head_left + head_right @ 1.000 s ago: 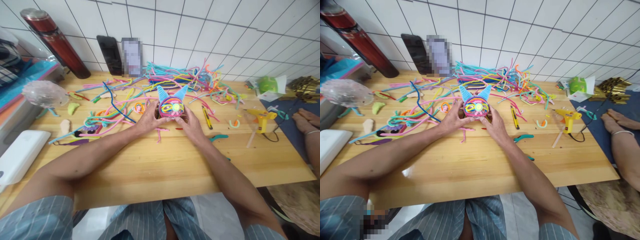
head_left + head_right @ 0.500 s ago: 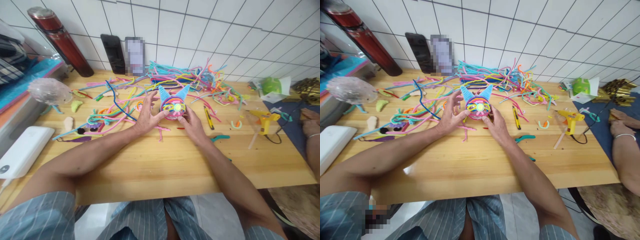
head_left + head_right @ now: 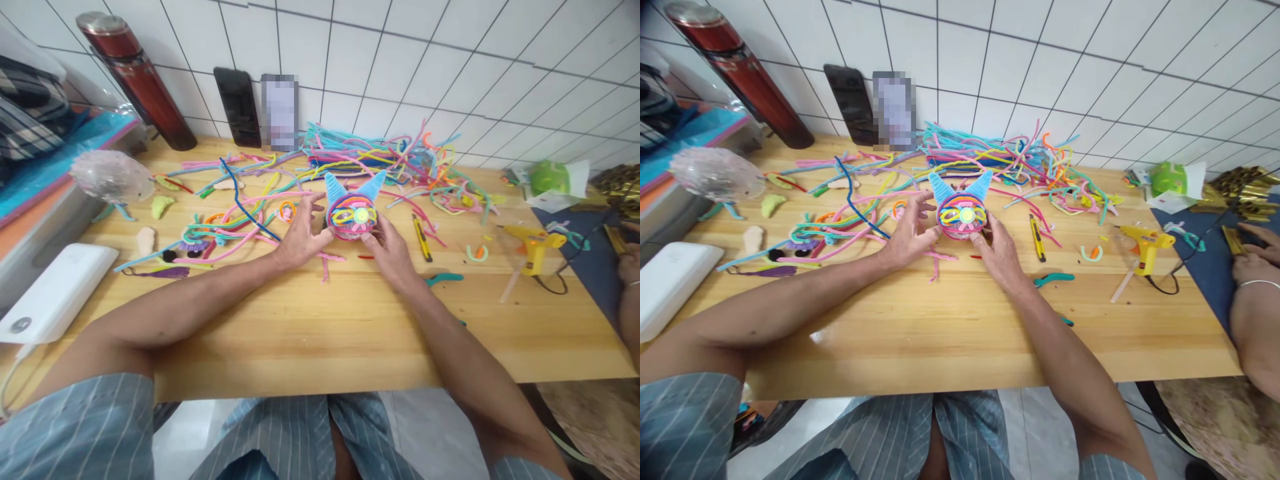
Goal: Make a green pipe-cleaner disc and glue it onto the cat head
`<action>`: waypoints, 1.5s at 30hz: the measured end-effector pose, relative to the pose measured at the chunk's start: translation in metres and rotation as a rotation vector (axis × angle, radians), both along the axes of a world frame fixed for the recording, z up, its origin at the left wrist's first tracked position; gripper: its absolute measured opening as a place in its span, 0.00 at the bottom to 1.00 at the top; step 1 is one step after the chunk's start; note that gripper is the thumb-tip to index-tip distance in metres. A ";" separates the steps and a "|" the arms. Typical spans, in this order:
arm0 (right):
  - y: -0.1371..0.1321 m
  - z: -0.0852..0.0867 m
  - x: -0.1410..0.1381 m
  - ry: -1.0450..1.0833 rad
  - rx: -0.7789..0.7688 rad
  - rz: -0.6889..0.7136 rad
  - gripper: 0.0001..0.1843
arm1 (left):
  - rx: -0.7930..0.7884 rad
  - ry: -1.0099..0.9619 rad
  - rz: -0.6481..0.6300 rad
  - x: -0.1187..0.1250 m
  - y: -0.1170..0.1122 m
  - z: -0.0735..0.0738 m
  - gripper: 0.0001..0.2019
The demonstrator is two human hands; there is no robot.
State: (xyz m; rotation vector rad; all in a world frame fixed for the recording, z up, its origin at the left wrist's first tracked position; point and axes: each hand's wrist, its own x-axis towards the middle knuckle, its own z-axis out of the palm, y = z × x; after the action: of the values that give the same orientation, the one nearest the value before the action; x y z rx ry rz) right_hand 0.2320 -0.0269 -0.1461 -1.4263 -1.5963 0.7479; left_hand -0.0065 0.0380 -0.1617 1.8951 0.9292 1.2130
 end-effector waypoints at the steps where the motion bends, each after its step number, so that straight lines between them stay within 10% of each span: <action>1: 0.000 0.000 0.000 -0.006 0.002 -0.002 0.37 | -0.011 -0.023 -0.026 0.002 0.000 -0.001 0.36; 8: 0.000 0.001 0.000 -0.024 0.023 -0.017 0.37 | -0.148 -0.181 -0.280 0.012 0.001 0.001 0.31; 45: -0.001 0.001 0.008 -0.063 0.065 -0.093 0.35 | 0.098 0.002 -0.114 0.000 0.004 0.000 0.40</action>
State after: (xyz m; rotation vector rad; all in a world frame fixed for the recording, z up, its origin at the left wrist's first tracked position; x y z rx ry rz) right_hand 0.2399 -0.0281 -0.1448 -1.4786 -1.5764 0.5973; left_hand -0.0067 0.0416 -0.1621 1.9986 0.7640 1.2081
